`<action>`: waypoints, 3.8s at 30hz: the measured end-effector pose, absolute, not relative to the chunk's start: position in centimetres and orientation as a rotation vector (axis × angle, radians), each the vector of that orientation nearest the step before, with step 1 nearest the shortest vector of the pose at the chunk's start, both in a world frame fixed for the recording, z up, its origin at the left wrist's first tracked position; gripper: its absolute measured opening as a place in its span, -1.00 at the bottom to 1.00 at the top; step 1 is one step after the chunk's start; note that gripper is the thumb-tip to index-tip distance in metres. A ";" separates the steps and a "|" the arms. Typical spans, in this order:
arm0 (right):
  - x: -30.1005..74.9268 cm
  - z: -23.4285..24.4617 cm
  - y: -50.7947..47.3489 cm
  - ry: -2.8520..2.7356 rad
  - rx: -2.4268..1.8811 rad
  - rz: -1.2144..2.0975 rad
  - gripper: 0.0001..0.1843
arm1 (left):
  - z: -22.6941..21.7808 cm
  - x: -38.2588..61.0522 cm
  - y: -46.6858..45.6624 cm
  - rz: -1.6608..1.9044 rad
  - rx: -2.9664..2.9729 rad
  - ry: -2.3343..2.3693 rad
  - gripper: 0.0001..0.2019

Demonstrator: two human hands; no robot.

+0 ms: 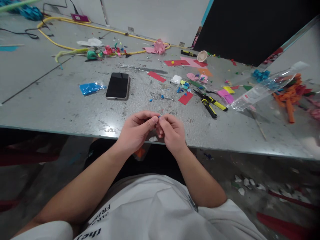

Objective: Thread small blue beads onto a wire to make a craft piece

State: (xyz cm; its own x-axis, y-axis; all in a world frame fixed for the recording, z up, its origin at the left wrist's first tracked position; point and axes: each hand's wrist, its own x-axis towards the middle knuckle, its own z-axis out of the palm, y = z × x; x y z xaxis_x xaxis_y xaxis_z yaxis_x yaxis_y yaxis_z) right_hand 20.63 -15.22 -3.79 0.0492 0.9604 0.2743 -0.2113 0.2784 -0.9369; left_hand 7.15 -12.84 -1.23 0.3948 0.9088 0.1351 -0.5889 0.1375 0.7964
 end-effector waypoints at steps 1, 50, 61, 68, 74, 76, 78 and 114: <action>20.7 -3.8 -15.2 -1.164 -0.846 1.078 -0.53 | -1.3 7.1 -12.8 1.137 0.905 0.425 -0.83; 21.4 -3.9 -15.6 -1.186 -0.831 1.200 -0.54 | -1.1 6.5 -12.6 1.003 0.929 0.407 -0.81; 21.2 -3.4 -15.9 -1.274 -0.754 1.103 -0.64 | -1.4 6.2 -12.2 0.967 0.889 0.370 -0.80; 21.0 -3.6 -15.9 -1.253 -0.818 1.088 -0.61 | -1.7 6.2 -12.2 0.949 0.881 0.371 -0.76; 21.0 -3.8 -15.8 -1.242 -0.858 1.035 -0.62 | -1.8 6.1 -12.2 0.934 0.911 0.375 -0.74; 21.0 -3.8 -15.8 -1.243 -0.847 1.036 -0.62 | -1.7 6.0 -12.2 0.938 0.917 0.370 -0.75; 21.1 -3.8 -15.9 -1.242 -0.837 1.043 -0.62 | -1.7 6.1 -12.2 0.938 0.923 0.369 -0.76; 21.0 -4.1 -15.7 -1.140 -0.743 1.040 -0.69 | -1.9 6.5 -12.4 1.005 1.013 0.466 -0.71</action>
State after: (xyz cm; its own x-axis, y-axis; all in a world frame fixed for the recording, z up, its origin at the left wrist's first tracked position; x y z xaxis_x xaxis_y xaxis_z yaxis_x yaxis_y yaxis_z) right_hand 21.02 -15.71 -4.15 0.0734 0.9308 0.3581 -0.2712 0.3642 -0.8910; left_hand 6.45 -12.36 -1.92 0.4936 0.8626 0.1109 -0.4728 0.1591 0.8667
